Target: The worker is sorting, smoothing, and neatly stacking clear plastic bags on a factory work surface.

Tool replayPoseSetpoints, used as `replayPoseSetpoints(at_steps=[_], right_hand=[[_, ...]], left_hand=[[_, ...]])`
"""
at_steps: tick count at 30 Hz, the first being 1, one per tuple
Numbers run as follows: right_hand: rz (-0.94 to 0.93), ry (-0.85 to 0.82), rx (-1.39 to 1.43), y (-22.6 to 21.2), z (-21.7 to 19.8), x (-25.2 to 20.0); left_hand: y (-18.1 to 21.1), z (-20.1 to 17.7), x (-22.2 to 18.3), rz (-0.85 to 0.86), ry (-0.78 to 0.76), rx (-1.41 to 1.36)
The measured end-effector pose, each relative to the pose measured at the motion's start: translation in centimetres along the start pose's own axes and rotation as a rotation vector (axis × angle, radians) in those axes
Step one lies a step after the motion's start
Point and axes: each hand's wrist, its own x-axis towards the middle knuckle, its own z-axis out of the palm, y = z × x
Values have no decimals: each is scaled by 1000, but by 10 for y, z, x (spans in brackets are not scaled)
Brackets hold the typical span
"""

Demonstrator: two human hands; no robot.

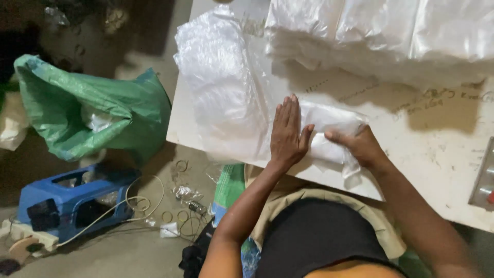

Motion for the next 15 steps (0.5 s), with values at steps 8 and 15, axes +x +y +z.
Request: replayPoseSetpoints(at_steps=[8, 15], right_hand=[[-81, -193, 165, 39, -6, -25], [-704, -379, 338, 9, -34, -54]], left_hand=[[-19, -48, -18, -685, -303, -1014], [-68, -138, -32, -680, 180, 70]])
